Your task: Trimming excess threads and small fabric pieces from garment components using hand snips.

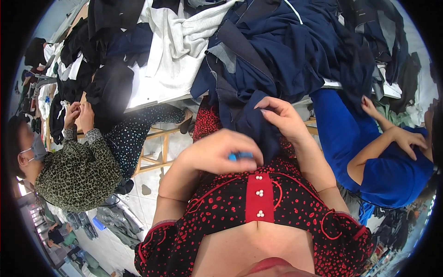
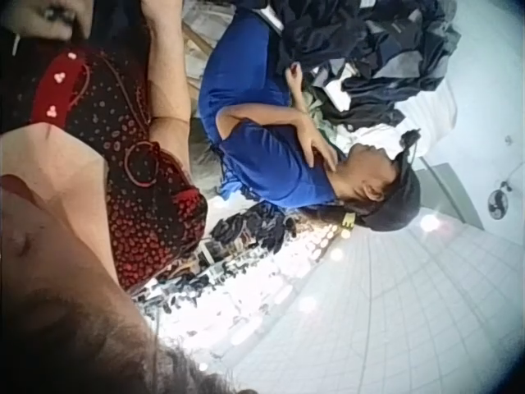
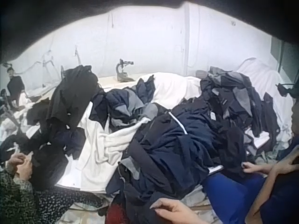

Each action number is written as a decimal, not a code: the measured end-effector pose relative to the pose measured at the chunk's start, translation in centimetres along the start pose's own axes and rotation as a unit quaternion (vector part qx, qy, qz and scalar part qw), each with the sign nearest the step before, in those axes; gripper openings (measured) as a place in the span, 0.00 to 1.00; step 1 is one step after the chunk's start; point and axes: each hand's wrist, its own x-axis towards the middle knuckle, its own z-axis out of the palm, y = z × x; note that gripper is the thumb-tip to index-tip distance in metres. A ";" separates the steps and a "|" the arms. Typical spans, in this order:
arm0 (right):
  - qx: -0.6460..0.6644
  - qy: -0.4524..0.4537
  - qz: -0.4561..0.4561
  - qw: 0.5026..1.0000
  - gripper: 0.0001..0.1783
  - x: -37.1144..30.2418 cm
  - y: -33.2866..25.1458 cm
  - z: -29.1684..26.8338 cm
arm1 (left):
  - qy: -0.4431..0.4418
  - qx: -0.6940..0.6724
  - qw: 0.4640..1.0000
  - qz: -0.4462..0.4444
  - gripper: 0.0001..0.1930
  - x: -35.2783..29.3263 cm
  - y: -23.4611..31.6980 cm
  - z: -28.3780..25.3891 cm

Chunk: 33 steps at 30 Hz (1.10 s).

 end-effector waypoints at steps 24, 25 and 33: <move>-0.242 0.029 -0.086 0.966 0.08 -1.7 -3.1 -3.9 | 0.348 0.110 0.929 0.060 0.02 4.5 -5.3 -0.1; -0.232 0.039 -0.085 0.968 0.08 -1.7 -3.0 -4.0 | 0.354 0.113 0.926 0.061 0.02 4.4 -5.0 0.1; -0.152 0.016 -0.028 0.988 0.11 -2.2 -2.9 -1.3 | 0.370 0.230 0.895 0.099 0.02 4.4 -5.3 0.8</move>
